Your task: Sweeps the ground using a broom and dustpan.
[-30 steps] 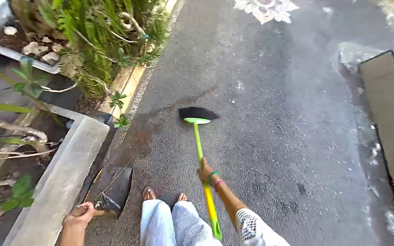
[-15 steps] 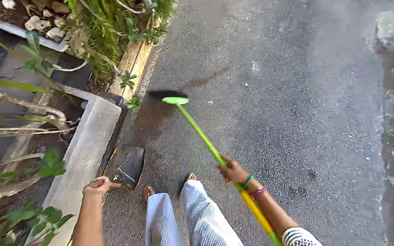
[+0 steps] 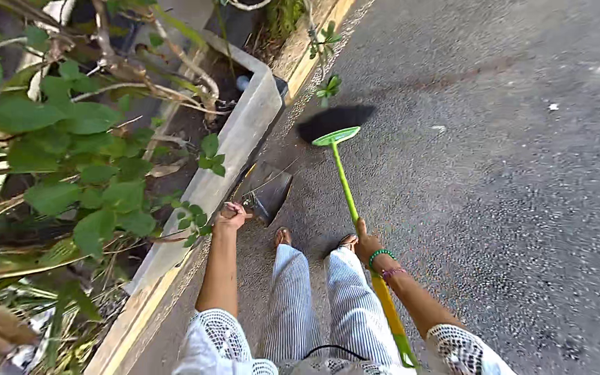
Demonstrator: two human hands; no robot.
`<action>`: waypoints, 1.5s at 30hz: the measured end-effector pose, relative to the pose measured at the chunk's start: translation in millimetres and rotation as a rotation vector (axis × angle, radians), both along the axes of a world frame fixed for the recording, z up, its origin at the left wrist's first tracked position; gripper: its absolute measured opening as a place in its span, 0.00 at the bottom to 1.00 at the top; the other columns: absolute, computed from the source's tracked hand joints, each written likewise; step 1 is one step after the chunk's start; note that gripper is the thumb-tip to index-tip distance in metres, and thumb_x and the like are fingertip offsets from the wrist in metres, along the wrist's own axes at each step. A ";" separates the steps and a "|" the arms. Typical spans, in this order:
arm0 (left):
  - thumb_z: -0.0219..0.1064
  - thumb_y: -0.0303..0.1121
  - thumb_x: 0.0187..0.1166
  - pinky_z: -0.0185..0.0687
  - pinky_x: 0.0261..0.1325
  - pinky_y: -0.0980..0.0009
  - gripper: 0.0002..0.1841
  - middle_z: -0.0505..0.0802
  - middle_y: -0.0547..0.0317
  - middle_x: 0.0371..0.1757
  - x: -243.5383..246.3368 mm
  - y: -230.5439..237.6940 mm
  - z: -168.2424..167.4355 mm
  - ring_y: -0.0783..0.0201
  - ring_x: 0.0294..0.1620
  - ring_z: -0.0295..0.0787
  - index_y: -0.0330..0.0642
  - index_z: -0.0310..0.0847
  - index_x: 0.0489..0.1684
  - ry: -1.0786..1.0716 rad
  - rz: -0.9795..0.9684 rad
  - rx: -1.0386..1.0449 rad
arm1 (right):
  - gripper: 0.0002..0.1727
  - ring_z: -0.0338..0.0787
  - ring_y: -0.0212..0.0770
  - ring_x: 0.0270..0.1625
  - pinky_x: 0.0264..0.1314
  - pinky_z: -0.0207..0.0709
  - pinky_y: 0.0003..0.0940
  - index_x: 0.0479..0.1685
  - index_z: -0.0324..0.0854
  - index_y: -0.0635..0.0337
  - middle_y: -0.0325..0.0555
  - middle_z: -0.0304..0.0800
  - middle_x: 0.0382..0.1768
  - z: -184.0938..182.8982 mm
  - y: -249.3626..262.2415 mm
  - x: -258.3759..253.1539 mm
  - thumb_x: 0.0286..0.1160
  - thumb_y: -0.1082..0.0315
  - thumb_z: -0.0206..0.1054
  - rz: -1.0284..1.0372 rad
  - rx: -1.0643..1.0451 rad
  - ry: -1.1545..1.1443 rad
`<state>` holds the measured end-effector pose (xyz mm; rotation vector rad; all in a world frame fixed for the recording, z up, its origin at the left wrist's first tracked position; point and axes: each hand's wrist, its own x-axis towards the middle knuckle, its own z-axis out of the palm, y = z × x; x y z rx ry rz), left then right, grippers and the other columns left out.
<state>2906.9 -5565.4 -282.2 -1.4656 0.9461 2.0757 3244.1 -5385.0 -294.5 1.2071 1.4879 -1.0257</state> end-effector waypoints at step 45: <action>0.44 0.27 0.92 0.78 0.57 0.49 0.14 0.79 0.42 0.60 -33.7 -92.7 23.7 0.52 0.55 0.78 0.35 0.68 0.68 0.124 -0.581 -0.449 | 0.53 0.88 0.80 0.52 0.52 0.80 0.75 0.98 0.23 0.50 0.83 0.84 0.51 -17.0 -49.0 -127.5 0.81 0.70 0.63 -0.086 0.224 0.229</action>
